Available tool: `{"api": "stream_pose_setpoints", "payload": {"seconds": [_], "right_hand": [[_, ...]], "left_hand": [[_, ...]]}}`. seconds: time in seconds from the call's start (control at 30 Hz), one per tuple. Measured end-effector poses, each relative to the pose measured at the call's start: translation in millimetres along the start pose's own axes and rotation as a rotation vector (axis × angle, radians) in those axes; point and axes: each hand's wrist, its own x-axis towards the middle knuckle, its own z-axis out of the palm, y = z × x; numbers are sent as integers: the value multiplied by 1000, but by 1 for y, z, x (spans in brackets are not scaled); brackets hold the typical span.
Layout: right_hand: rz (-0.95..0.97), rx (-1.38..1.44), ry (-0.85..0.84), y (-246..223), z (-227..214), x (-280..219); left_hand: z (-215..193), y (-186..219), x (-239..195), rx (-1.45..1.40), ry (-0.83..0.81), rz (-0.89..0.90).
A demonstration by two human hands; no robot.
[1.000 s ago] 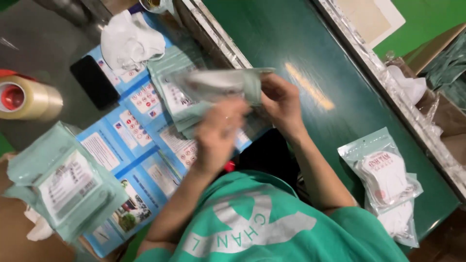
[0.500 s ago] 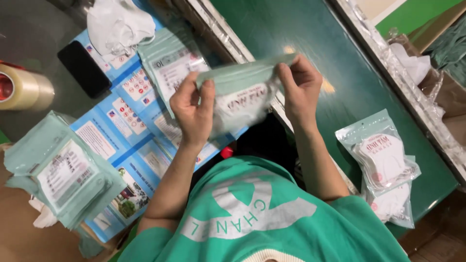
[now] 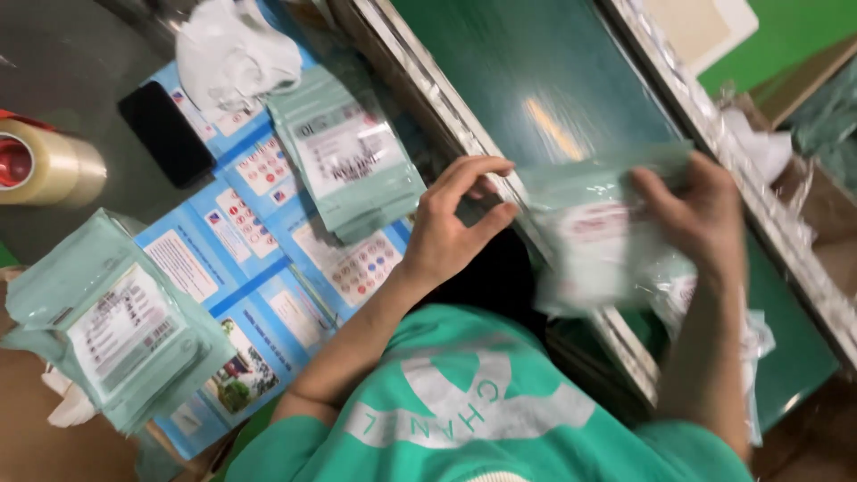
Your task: Manually inserting face masks into individual plastic packaging bags and placing them onto a conveyor belt.
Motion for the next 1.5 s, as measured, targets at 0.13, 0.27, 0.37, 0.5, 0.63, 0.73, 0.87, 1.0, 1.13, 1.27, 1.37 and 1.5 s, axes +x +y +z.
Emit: {"api": "stream_pose_setpoints", "payload": {"seconds": [0.13, 0.27, 0.37, 0.5, 0.63, 0.73, 0.87, 1.0, 1.13, 1.27, 1.37, 1.5], "right_hand": [[-446, -1067, 271, -23, 34, 81], [-874, -615, 105, -75, 164, 215], [-1122, -776, 197, -128, 248, 333], [-1092, -885, 182, -158, 318, 470], [-1012, -953, 41, -168, 273, 410], [-1173, -730, -11, -150, 194, 266], [-990, -168, -259, -107, 92, 126], [-916, 153, 143, -75, 45, 53], [-795, -167, -14, 40, 66, 59], [-600, 324, 13, 34, 89, 72], [-652, 304, -85, 33, 86, 52], [-706, 200, 51, 140, 121, 73]], "left_hand": [[-23, -37, 10, -158, 74, -172], [-44, -43, 22, -116, 145, -274], [-56, -47, 22, -59, 157, -286], [-69, -73, 15, 47, 205, -326], [-89, -66, 61, 196, 259, -294], [-90, -54, 100, 922, 384, 152], [-32, -129, 98, 689, 118, 181], [40, -115, 81, 364, -178, 59], [81, -110, 66, 270, -254, 116], [94, -128, 78, 151, -284, 89], [104, -133, 49, -54, -315, -110], [86, -109, 49, 239, -241, -236]]}}
